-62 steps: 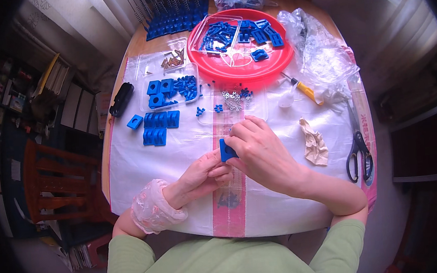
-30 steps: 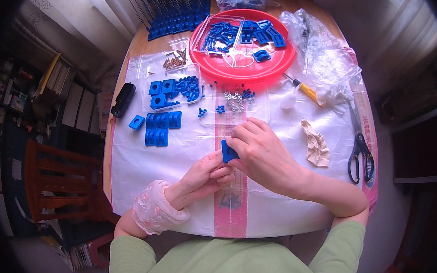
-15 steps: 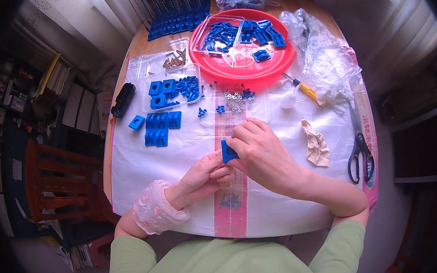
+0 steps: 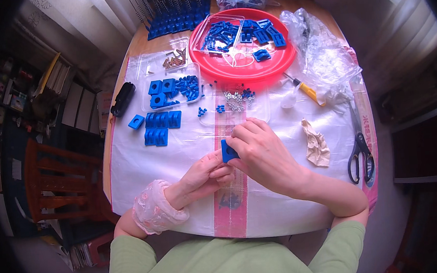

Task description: Assembling blue plastic fixture components using glue.

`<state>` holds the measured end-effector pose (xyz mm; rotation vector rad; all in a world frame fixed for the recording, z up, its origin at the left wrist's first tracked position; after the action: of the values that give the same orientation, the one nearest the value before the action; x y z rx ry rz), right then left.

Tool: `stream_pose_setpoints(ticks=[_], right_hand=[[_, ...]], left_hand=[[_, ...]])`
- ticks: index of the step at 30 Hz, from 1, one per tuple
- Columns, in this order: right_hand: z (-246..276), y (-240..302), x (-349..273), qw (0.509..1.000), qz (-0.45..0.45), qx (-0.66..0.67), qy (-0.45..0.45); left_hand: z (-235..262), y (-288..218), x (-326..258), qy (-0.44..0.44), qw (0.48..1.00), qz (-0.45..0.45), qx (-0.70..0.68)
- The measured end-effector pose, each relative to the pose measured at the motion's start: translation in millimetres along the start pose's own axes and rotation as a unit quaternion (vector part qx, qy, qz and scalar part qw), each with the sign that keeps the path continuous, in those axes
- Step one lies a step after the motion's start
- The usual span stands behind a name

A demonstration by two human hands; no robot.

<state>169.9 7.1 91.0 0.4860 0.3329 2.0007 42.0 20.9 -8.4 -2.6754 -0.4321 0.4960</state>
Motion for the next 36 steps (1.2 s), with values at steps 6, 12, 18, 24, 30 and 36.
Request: stream_pose_setpoints(ticks=[6, 12, 18, 24, 30, 36], right_hand=[[-0.3, -0.2, 0.3, 1.0, -0.002, 0.0, -0.001], [0.0, -0.6, 0.3, 1.0, 0.003, -0.003, -0.007], [0.7, -1.1, 0.6, 1.0, 0.016, -0.003, -0.013], [0.8, -1.6, 0.2, 1.0, 0.013, -0.004, -0.015], [0.6, -1.5, 0.2, 1.0, 0.015, -0.004, -0.013], [0.3, -0.8, 0.5, 1.0, 0.012, -0.004, -0.008]], left_hand=[[-1.8, -1.0, -0.7, -0.014, 1.0, 0.001, 0.0], [-0.1, 0.0, -0.3, -0.004, 1.0, 0.002, -0.004], [-2.8, -1.0, -0.4, -0.019, 1.0, 0.002, -0.009], [-3.1, -1.4, -0.6, -0.016, 1.0, 0.002, -0.008], [-3.5, -1.6, -1.0, -0.015, 1.0, 0.001, -0.007], [-2.8, -1.0, -0.8, -0.01, 1.0, 0.0, -0.003]])
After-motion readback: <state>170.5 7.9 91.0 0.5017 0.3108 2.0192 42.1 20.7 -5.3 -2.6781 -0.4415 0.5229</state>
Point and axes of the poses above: each hand's wrist, its own x-axis towards the middle knuckle, its own z-axis out of the back of the hand, y = z × x, the point moved 5 cm from there along x, towards the middle knuckle, and after that the axes turned 4 degrees about y, right-handed, at the moved point
